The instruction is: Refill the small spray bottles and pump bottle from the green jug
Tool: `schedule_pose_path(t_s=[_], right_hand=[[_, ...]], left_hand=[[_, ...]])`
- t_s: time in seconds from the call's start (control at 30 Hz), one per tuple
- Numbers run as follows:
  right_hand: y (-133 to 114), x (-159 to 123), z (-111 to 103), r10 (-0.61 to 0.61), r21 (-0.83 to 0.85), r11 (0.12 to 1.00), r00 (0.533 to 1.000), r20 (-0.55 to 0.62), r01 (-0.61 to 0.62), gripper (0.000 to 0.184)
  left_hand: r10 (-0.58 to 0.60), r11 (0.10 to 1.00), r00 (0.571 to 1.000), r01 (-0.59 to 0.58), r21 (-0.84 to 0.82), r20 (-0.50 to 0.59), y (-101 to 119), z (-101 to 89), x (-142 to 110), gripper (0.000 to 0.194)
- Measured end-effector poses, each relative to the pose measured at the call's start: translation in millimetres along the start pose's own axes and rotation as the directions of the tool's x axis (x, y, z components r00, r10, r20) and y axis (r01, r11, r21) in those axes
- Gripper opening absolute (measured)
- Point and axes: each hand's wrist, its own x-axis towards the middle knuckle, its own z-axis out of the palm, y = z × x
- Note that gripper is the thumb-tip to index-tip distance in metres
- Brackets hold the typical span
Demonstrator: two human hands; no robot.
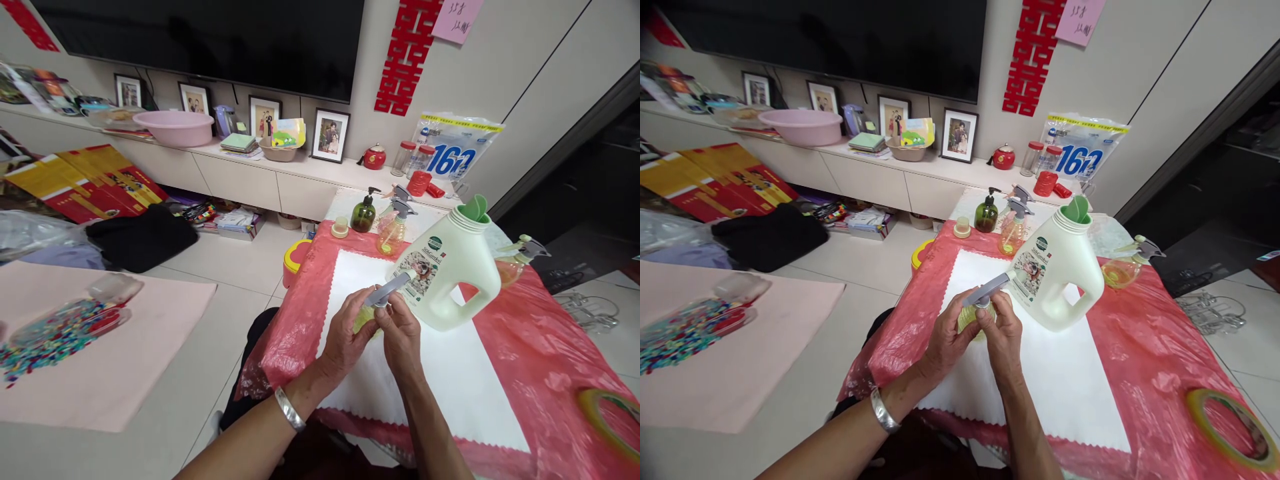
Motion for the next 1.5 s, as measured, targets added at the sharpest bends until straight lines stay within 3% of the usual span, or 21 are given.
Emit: schedule_pose_path(t_s=[0.17, 0.47, 0.73, 0.93, 1.13, 1.5], right_hand=[[-5, 3, -3, -0.006, -0.031, 0.999, 0.999, 0.052, 0.008, 0.021], [-3, -2, 6, -0.020, -0.097, 0.995, 0.998, -0.054, 0.015, 0.018], [-12, 5, 0, 0.022, -0.165, 0.986, 0.997, 0.073, -0.010, 0.034], [-9, 0, 6, 0.030, -0.159, 0.987, 0.999, -0.029, -0.035, 0.030], [-8, -3, 14, 0.014, -0.182, 0.983, 0.997, -0.077, -0.028, 0.025], [-13, -2, 19, -0.079, -0.308, 0.949, 0.996, -0.044, 0.062, 0.024]], left_hand=[[0.024, 1.000, 1.000, -0.024, 0.013, -0.011, -3, 2.5, 0, 0.046], [0.003, 1.000, 1.000, -0.002, 0.022, -0.020, -1, 0.7, -1, 0.042], [0.012, 1.000, 1.000, -0.013, -0.017, -0.023, -2, 2.6, -1, 0.055], [-0.085, 0.994, 0.996, 0.083, -0.075, -0.031, -2, 3.9, -4, 0.067], [-0.154, 0.985, 0.987, 0.151, -0.088, -0.035, 0, 2.7, -5, 0.064], [-0.216, 0.976, 0.972, 0.212, 0.057, 0.087, -33, -8.8, -7, 0.060]])
